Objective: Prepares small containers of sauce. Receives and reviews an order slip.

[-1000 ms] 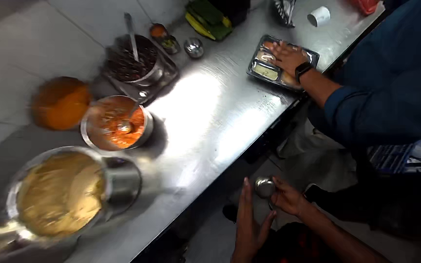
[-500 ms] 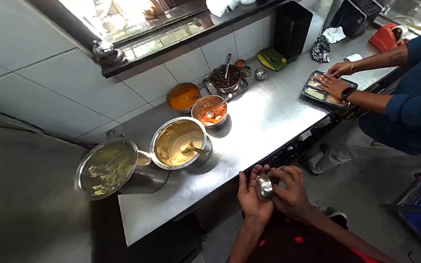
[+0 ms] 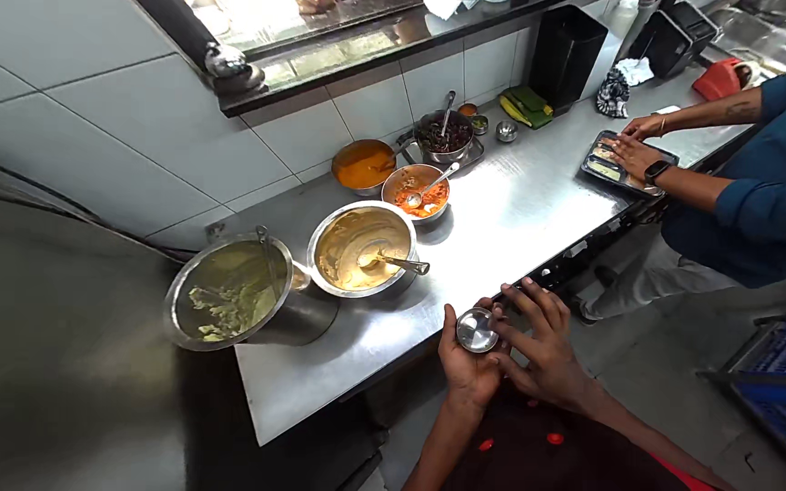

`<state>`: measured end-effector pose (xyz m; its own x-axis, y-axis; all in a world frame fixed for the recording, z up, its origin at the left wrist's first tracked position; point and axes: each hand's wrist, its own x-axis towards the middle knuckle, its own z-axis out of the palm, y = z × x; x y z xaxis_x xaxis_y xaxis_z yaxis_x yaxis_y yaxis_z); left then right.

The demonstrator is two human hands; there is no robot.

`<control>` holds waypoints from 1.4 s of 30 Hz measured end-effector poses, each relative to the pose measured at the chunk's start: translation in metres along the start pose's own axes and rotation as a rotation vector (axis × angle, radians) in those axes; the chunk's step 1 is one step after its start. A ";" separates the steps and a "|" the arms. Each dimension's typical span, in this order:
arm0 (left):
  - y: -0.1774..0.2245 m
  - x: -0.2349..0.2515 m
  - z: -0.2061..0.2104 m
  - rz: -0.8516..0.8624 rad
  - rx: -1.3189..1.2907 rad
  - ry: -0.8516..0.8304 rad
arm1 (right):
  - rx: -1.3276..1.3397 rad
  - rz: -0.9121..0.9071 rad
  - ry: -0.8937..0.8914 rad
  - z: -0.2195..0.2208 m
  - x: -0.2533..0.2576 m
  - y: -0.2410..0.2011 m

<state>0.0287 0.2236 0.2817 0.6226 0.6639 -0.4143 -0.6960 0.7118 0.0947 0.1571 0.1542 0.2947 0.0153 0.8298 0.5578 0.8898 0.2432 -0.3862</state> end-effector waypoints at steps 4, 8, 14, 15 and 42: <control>0.008 -0.003 -0.009 -0.015 0.036 -0.075 | -0.096 -0.018 -0.048 0.006 0.009 -0.015; 0.014 -0.002 -0.009 0.015 0.041 -0.222 | -0.177 -0.026 -0.075 0.008 0.015 -0.032; 0.021 0.008 0.000 0.128 0.276 -0.319 | 0.056 -0.082 -0.207 0.000 0.016 -0.021; 0.020 0.012 0.000 0.146 0.327 -0.332 | 0.123 -0.078 -0.196 -0.007 0.019 -0.012; -0.038 0.093 -0.056 1.238 2.454 -0.340 | 1.345 1.171 -0.193 0.049 -0.103 0.160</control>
<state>0.0929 0.2457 0.1892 0.6872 0.5399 0.4861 0.4731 -0.8403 0.2645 0.2756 0.1321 0.1399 0.1652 0.8702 -0.4642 -0.4893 -0.3363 -0.8046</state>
